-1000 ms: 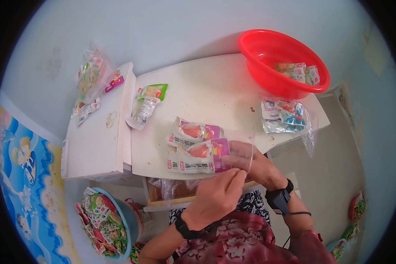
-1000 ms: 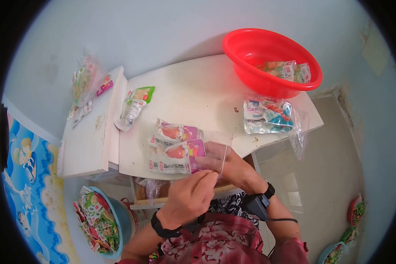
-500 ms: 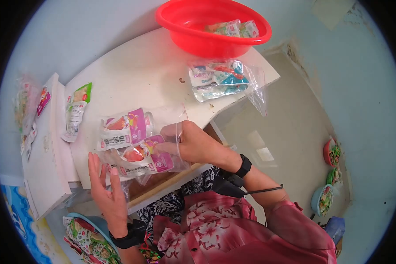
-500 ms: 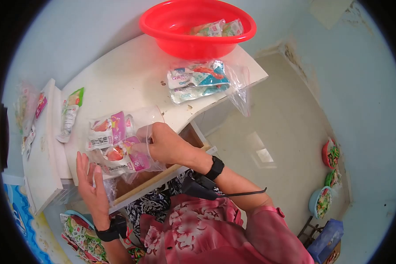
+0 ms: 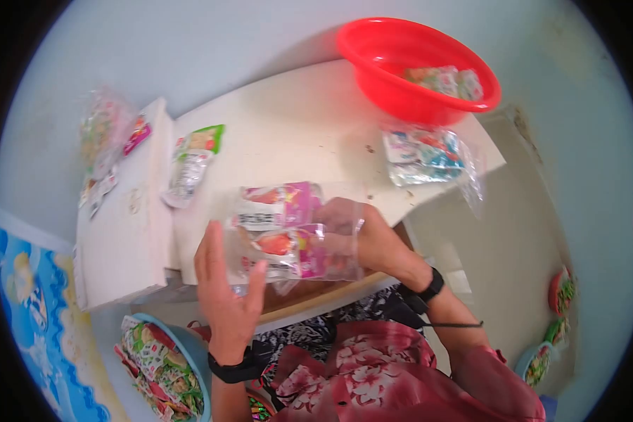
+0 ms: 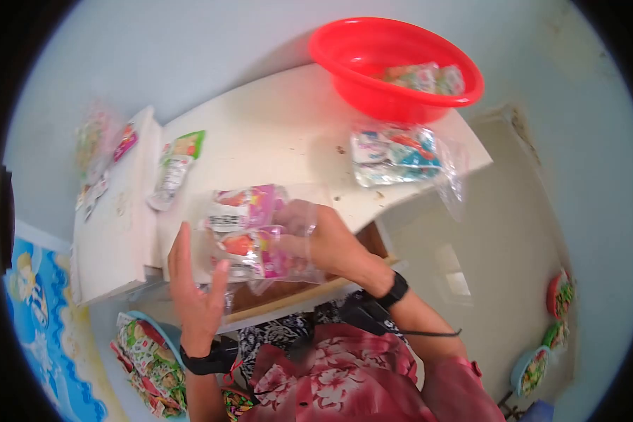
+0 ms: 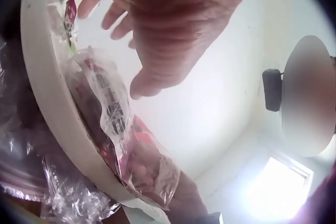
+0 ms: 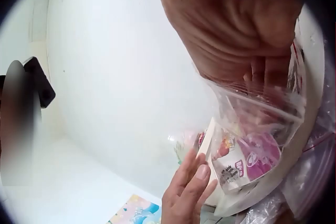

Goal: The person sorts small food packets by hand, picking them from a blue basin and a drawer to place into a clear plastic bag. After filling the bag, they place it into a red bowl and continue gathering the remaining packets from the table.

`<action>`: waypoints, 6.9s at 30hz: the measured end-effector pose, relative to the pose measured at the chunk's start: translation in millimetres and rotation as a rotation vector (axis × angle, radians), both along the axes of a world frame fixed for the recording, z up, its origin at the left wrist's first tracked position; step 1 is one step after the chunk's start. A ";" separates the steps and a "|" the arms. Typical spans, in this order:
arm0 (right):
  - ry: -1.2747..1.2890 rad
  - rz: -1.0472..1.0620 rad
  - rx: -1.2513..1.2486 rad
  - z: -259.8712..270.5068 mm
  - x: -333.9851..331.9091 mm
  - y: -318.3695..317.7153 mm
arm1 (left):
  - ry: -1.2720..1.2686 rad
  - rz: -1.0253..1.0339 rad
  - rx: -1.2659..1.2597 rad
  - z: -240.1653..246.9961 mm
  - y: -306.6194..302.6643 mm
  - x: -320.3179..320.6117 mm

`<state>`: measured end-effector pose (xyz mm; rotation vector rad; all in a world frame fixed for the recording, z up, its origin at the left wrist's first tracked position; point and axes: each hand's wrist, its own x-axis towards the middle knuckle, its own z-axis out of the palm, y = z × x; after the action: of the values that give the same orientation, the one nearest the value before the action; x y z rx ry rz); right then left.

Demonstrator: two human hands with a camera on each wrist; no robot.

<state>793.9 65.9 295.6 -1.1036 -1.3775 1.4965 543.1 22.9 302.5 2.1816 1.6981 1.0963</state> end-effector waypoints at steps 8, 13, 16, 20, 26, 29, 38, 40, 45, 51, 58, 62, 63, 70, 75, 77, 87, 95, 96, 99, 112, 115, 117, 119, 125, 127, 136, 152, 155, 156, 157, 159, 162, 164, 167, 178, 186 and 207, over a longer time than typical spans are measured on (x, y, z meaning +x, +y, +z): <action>-0.021 -0.011 0.065 -16.3 -1.9 -5.7 | 0.356 -0.281 0.006 -1.5 9.6 10.2; -0.091 -0.086 0.186 -13.6 -2.2 -4.2 | 0.411 -0.237 0.022 4.9 2.7 12.1; -0.173 -0.251 0.271 -11.6 6.2 -8.1 | 0.431 -0.162 0.034 -3.3 3.4 12.3; -0.403 -0.487 0.374 -10.4 22.1 -19.7 | 0.378 -0.111 0.035 -9.4 3.4 20.9; -0.743 -0.347 0.372 13.2 10.7 -19.4 | 0.324 -0.058 0.051 -20.9 -3.8 30.9; -0.571 -0.269 0.327 3.4 -1.0 -1.1 | 0.306 -0.047 0.072 -26.0 -6.7 30.1; -0.537 -0.197 1.163 83.1 -30.6 43.7 | 0.044 -0.042 0.045 -10.2 -20.5 11.7; -0.630 -0.136 1.306 110.4 -34.4 50.7 | -0.023 0.018 0.089 -8.1 -18.3 1.2; -0.597 0.002 1.416 130.6 -40.6 67.9 | -0.306 0.022 0.108 2.4 9.0 -22.9; -0.330 0.062 1.231 129.9 -40.5 73.0 | -0.668 -0.259 -0.082 4.1 48.6 -14.8; -0.102 0.072 0.767 93.7 0.6 60.4 | -0.962 -0.374 -0.359 -5.5 58.0 24.3; 0.117 0.019 0.745 63.6 28.1 58.5 | -0.900 -0.326 -0.407 -1.9 58.8 28.0; 0.064 0.008 0.662 47.1 31.9 59.0 | -0.904 -0.317 -0.419 -3.6 58.7 27.4; -0.091 -0.044 0.418 -15.1 14.1 37.0 | -0.853 -0.402 -0.325 -4.6 66.2 37.1; 0.100 0.004 0.305 -13.9 10.4 27.1 | -0.911 -0.488 -0.457 0.0 76.9 28.7; 0.155 0.006 0.248 -13.9 7.4 21.5 | -0.820 -0.456 -0.556 -13.0 79.9 20.3; 0.212 -0.175 0.289 -16.9 -27.5 15.9 | -0.749 -0.515 -0.439 -27.0 72.9 19.3; 0.348 -0.213 0.269 7.2 8.4 28.6 | -0.782 -0.429 -0.443 -31.0 76.1 7.6; 0.292 -0.220 0.248 9.3 15.1 28.9 | -0.742 -0.421 -0.446 -31.8 76.5 5.3; 0.370 -0.289 0.134 -3.7 16.1 29.3 | -0.739 -0.339 -0.372 -8.6 72.6 15.2; 0.455 -0.201 0.147 -17.8 12.9 0.7 | -0.323 -0.400 -0.562 112.0 97.4 27.1; 0.522 -0.179 0.122 -16.6 14.6 -12.1 | -0.335 -0.333 -0.512 81.5 99.1 18.3; 0.411 -0.205 0.179 -29.8 14.4 -6.5 | -0.340 -0.285 -0.471 61.9 98.9 17.1; 0.344 -0.260 0.243 -25.7 17.2 -7.2 | -0.377 -0.265 -0.498 80.2 82.2 29.8; 0.340 -0.198 0.274 -19.5 14.6 -9.7 | -0.217 -0.341 -0.365 66.9 74.7 28.0; 0.367 -0.227 0.253 -32.8 12.2 -5.4 | -0.268 -0.385 -0.453 64.8 73.3 26.6; 0.413 -0.341 0.407 -28.3 -3.6 8.5 | -0.555 -0.520 -0.791 58.9 70.7 10.7; 0.161 -0.276 0.502 -8.8 -11.4 -2.4 | -0.516 -0.584 -0.236 -5.6 65.8 -7.9; 0.209 -0.229 0.354 -22.4 -19.0 -11.7 | -0.435 -0.556 -0.167 16.9 58.6 1.2; 0.191 -0.228 0.348 -25.6 -23.3 -13.1 | -0.430 -0.557 -0.142 19.9 57.8 3.8; 0.140 -0.205 0.339 -23.5 -24.7 -13.2 | -0.455 -0.577 -0.107 17.4 60.3 4.8; 0.038 -0.163 0.326 -15.7 -24.5 -11.1 | -0.461 -0.613 -0.108 12.0 65.7 3.2; 0.267 -0.084 0.160 -29.1 -21.6 -0.3 | -0.543 -0.617 -0.221 7.2 70.8 -3.5; 0.250 -0.104 0.217 -25.4 -24.1 -2.0 | -0.776 -0.563 -0.306 6.1 68.7 -3.1; 0.172 -0.182 0.427 -19.8 -31.1 -5.8 | -0.696 -0.519 -0.149 -6.9 77.5 -6.7; -0.012 -0.178 0.500 -10.6 -21.2 -5.1 | -0.736 -0.546 -0.250 0.5 78.6 -9.3; 0.218 -0.104 0.377 8.3 -29.5 32.0 | -0.750 -0.425 -0.171 17.1 73.1 -1.8; -0.013 -0.221 0.351 53.1 -23.5 21.4 | -0.815 -0.101 -0.212 60.3 41.2 1.4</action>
<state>770.4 87.3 348.7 -1.0047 -1.4104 1.0443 544.6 64.1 362.8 1.3706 1.2359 1.4234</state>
